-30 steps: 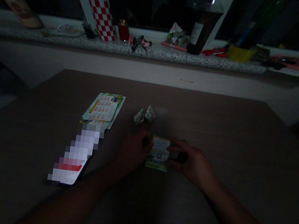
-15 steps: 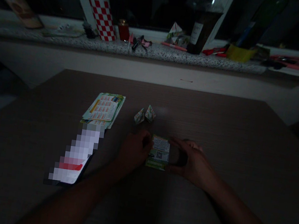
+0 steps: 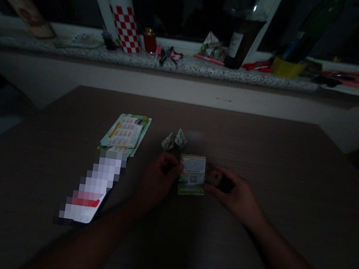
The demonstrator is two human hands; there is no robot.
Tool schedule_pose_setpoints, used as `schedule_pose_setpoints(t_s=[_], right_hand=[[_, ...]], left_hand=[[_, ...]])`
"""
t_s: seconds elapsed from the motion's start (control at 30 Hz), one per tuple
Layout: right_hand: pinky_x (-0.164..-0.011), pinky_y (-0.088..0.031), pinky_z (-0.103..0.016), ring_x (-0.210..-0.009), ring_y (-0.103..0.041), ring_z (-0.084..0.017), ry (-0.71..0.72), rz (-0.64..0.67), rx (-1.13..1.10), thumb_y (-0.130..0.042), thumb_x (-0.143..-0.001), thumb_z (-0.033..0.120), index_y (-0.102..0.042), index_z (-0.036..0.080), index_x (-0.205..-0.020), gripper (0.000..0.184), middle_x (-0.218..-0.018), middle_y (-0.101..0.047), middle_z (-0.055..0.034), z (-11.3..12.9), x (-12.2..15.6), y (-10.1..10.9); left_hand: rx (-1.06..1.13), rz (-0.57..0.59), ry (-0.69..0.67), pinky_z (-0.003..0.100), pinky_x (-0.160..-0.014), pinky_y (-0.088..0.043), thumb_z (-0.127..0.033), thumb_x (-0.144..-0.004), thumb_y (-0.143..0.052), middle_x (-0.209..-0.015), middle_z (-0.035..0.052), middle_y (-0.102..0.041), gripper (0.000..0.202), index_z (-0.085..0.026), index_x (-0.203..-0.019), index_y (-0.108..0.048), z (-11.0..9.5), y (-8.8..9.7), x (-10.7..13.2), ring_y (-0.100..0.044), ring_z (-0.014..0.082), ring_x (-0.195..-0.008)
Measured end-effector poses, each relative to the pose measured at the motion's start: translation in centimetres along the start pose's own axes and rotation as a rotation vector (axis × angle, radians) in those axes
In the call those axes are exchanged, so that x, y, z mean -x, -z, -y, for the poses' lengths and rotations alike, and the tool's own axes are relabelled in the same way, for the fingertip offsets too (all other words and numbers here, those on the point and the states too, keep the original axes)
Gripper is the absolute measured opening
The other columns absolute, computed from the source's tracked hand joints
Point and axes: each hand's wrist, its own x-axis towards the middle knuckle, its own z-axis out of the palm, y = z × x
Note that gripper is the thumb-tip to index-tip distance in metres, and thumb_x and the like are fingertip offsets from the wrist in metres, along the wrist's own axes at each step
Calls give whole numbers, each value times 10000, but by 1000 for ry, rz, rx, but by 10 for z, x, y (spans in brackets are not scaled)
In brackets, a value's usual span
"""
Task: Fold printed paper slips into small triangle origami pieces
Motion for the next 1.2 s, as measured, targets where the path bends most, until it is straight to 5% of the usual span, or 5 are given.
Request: schedule_pose_setpoints(t_s=[0.13,0.5,0.63,0.87,1.2], right_hand=[[-577,-477,-275,-563,-570,-141,-124,7,-221,-654,-794,403,-669,180,-1076,360,-609,-624,17,10,3,-7],[-745,-524,-350,-811,-688,-225,-232,33,-637,-613,-814,445,-699,205,-918,276,-904,-742,-64,6,1,4],[-656,-531,-301,-721,-681,-185,-172,11,-471,-657,-803,338,-588,203,-1106,338,-834,-726,-42,7,4,3],[-746,-546,-329,-863,-691,-208,229,44,166,-555,-868,231,-522,231,-1235,368,-1028,-714,-78,19,13,2],[-690,-503,-336,-731,-640,-186,528,-55,287,-600,-860,162,-638,182,-943,94,-819,-713,-62,18,7,4]], left_hand=[[-30,-81,-101,235,-666,-470,-279,-779,-659,-782,-6,-620,148,-189,-851,-566,-9,-1,11,-593,136,-729],[-530,344,-831,338,-813,-434,-247,-862,-568,-880,45,-708,89,-200,-922,-613,-23,5,20,-602,194,-853],[-560,405,-870,364,-861,-414,-211,-837,-560,-943,60,-698,141,-192,-972,-596,-27,7,21,-598,202,-901],[-638,49,-708,415,-946,-391,-297,-818,-593,-1177,133,-595,390,-172,-1181,-527,-23,-1,22,-525,263,-1107],[-660,44,-745,369,-748,-412,-226,-829,-580,-778,44,-646,66,-168,-798,-590,-16,-2,14,-568,197,-771]])
